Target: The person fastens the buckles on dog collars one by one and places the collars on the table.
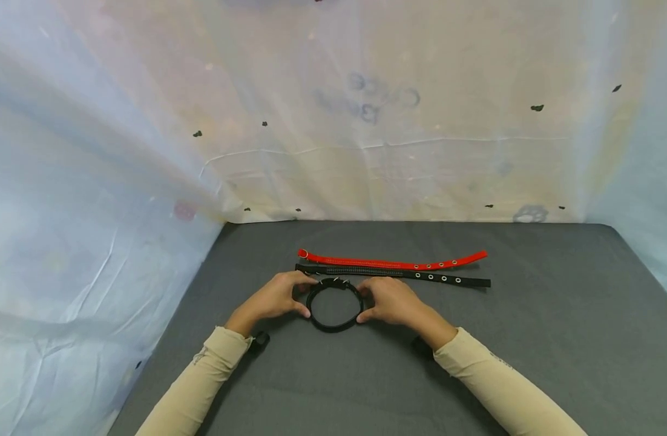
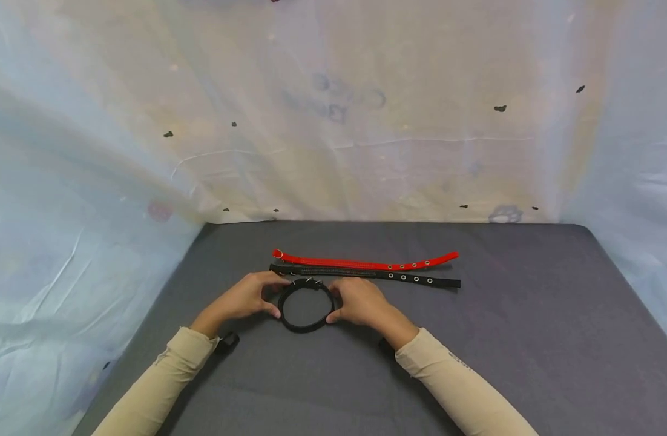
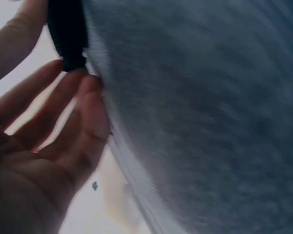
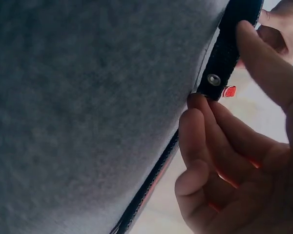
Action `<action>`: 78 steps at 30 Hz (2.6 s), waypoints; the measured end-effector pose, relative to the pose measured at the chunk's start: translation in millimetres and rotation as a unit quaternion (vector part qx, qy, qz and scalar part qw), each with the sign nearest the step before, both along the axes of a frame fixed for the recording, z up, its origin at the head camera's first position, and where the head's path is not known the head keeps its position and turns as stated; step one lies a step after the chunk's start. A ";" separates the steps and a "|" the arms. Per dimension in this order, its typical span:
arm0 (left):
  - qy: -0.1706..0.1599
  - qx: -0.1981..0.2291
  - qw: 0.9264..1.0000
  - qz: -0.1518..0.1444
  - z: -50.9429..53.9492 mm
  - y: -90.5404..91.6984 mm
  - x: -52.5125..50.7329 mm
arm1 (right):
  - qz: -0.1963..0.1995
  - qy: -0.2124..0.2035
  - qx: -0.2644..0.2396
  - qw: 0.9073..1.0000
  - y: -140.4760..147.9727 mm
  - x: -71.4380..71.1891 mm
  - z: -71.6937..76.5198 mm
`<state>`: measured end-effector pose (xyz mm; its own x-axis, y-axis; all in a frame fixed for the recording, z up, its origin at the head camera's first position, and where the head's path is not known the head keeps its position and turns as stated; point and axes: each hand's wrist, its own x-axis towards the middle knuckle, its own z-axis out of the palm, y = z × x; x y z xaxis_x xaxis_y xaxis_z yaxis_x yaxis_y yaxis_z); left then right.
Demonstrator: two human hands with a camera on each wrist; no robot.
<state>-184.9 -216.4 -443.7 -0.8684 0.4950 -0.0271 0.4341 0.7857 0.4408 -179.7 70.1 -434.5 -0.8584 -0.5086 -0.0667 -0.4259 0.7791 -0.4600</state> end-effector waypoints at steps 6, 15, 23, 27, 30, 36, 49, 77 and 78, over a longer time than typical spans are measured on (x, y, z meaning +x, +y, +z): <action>-0.027 0.025 0.998 0.045 5.1 4.9 5.1 | -0.008 -0.019 -0.009 1.000 0.2 1.9 1.7; -0.077 0.053 0.990 0.107 4.5 16.9 6.8 | -0.010 -0.017 -0.009 1.000 -0.4 5.3 0.9; -0.122 0.078 0.977 0.154 3.7 18.5 9.5 | 0.012 0.009 -0.006 1.000 3.7 9.0 -0.2; -0.127 0.081 0.975 0.165 2.8 18.6 10.2 | 0.019 0.011 -0.009 1.000 4.3 9.6 -0.3; -0.125 0.083 0.975 0.163 2.7 18.7 10.1 | 0.018 0.008 -0.013 1.000 4.4 10.0 0.1; -0.125 0.088 0.976 0.157 2.1 18.5 9.3 | 0.023 0.006 -0.015 1.000 5.1 9.9 0.0; -0.112 0.082 0.977 0.162 -2.5 16.5 5.9 | 0.028 -0.016 -0.007 0.999 4.7 4.2 -1.2; -0.052 0.093 0.972 0.207 29.1 -26.2 -15.0 | -0.093 -0.006 -0.069 0.993 145.4 -2.9 43.2; -0.048 0.093 0.972 0.210 29.6 -26.4 -15.7 | -0.099 -0.010 -0.068 0.993 152.2 -3.7 44.2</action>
<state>-200.6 -242.8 -414.1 -0.9929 0.1017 -0.0620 0.0423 0.7879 0.6144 -183.5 222.3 -390.3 -0.9414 -0.3362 -0.0264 -0.2615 0.7771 -0.5725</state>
